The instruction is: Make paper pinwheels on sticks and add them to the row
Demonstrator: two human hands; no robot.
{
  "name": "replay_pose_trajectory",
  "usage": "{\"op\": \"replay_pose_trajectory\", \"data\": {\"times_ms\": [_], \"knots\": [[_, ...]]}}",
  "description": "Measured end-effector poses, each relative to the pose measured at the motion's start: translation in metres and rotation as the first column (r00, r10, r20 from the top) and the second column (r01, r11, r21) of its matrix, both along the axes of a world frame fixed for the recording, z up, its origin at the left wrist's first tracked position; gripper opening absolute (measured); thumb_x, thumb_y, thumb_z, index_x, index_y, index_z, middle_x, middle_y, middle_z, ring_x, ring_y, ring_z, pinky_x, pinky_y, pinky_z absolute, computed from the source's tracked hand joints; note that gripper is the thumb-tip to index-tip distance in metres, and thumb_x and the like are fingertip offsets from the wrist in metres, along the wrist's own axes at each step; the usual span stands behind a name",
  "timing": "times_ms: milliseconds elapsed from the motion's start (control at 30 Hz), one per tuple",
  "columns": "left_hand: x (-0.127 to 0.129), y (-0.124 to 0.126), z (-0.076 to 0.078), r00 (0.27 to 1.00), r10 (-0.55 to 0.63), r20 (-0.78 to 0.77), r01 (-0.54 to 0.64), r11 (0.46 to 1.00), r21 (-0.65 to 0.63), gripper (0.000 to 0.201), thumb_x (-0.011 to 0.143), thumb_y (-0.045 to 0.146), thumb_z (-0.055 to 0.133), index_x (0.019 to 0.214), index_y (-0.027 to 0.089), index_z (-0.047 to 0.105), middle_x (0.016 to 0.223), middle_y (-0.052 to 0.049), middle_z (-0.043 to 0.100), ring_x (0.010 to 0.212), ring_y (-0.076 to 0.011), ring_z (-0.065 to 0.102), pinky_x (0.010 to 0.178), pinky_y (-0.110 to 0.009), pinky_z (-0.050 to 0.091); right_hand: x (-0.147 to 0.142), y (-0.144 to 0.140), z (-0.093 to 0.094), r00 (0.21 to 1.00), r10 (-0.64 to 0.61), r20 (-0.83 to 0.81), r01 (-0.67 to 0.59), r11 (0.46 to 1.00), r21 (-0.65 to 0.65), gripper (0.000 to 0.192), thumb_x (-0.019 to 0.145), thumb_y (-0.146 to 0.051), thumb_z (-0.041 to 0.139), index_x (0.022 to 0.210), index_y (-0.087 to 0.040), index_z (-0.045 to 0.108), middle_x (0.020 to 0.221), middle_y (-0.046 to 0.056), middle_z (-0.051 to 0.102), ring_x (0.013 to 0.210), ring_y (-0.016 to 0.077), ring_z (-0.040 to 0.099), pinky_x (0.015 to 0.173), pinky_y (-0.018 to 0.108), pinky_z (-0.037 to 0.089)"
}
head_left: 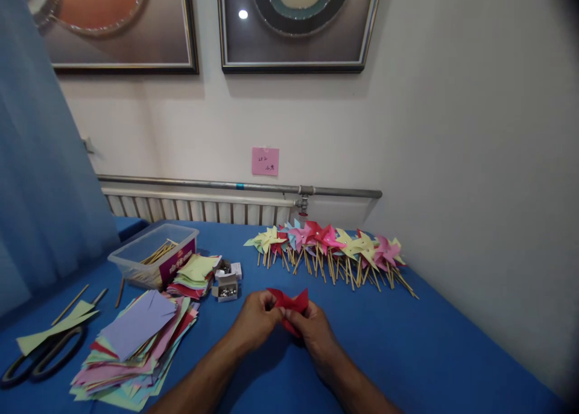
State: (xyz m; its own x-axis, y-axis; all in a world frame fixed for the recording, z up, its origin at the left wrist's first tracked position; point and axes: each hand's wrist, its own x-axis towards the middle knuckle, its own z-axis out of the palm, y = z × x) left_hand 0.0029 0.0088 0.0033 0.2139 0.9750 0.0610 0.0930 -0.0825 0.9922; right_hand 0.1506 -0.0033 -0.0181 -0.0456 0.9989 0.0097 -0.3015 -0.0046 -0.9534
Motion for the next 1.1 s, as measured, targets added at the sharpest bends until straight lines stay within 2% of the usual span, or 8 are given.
{"op": "replay_pose_trajectory", "data": {"times_ms": [233, 467, 667, 833, 967, 1100], "knots": [[0.003, -0.001, 0.000, 0.999, -0.025, 0.031, 0.025, 1.000, -0.007, 0.014, 0.065, 0.029, 0.061, 0.063, 0.016, 0.054, 0.057, 0.004, 0.049, 0.053, -0.0084, 0.037, 0.051, -0.024, 0.026, 0.000, 0.003, -0.007, 1.000, 0.003, -0.018, -0.003, 1.000, -0.011, 0.044, 0.056, -0.042, 0.091, 0.087, -0.015, 0.074, 0.079, 0.005, 0.075, 0.071, 0.0195, 0.066, 0.069, 0.029, 0.049], [0.003, -0.006, 0.007, 0.999, 0.040, 0.031, -0.039, 0.999, -0.013, 0.019, 0.066, 0.030, 0.069, 0.060, 0.016, 0.058, 0.058, 0.002, 0.055, 0.059, -0.0114, 0.047, 0.055, -0.023, 0.033, 0.003, 0.005, -0.008, 1.000, 0.022, 0.017, -0.022, 1.000, -0.006, 0.041, 0.058, -0.039, 0.091, 0.084, -0.014, 0.072, 0.074, 0.003, 0.073, 0.067, 0.0171, 0.063, 0.067, 0.027, 0.046], [0.001, -0.003, 0.006, 0.998, 0.055, -0.008, -0.055, 0.998, 0.008, 0.020, 0.067, 0.034, 0.067, 0.063, 0.017, 0.057, 0.056, 0.004, 0.051, 0.053, -0.0097, 0.042, 0.052, -0.024, 0.030, 0.002, 0.003, -0.006, 0.999, 0.022, 0.032, -0.023, 1.000, 0.011, 0.039, 0.062, -0.042, 0.088, 0.084, -0.014, 0.072, 0.072, 0.003, 0.071, 0.063, 0.0160, 0.061, 0.062, 0.026, 0.044], [-0.005, -0.001, 0.014, 0.993, 0.115, 0.007, -0.115, 0.992, 0.058, 0.025, 0.074, 0.040, 0.065, 0.066, 0.018, 0.059, 0.056, 0.004, 0.052, 0.052, -0.0110, 0.045, 0.052, -0.024, 0.032, 0.003, 0.004, -0.008, 0.999, 0.047, 0.015, -0.048, 0.999, 0.016, 0.037, 0.063, -0.040, 0.086, 0.086, -0.015, 0.071, 0.071, 0.001, 0.071, 0.060, 0.0137, 0.058, 0.060, 0.025, 0.042], [-0.019, 0.004, 0.022, 0.971, 0.237, -0.005, -0.234, 0.961, 0.145, 0.027, 0.077, 0.044, 0.063, 0.069, 0.018, 0.062, 0.060, 0.002, 0.057, 0.057, -0.0134, 0.051, 0.058, -0.025, 0.038, 0.003, 0.006, -0.012, 0.999, 0.009, 0.044, -0.009, 1.000, -0.004, 0.034, 0.064, -0.039, 0.084, 0.084, -0.015, 0.069, 0.067, 0.000, 0.068, 0.055, 0.0110, 0.053, 0.055, 0.023, 0.037], [-0.053, 0.012, 0.035, 0.904, 0.426, -0.041, -0.410, 0.889, 0.205, 0.029, 0.078, 0.048, 0.059, 0.076, 0.020, 0.063, 0.062, 0.002, 0.060, 0.058, -0.0157, 0.055, 0.057, -0.026, 0.041, 0.003, 0.007, -0.012, 0.999, -0.013, 0.047, 0.012, 1.000, 0.007, 0.035, 0.061, -0.037, 0.084, 0.084, -0.014, 0.070, 0.069, 0.000, 0.068, 0.058, 0.0123, 0.054, 0.058, 0.025, 0.040]]}}
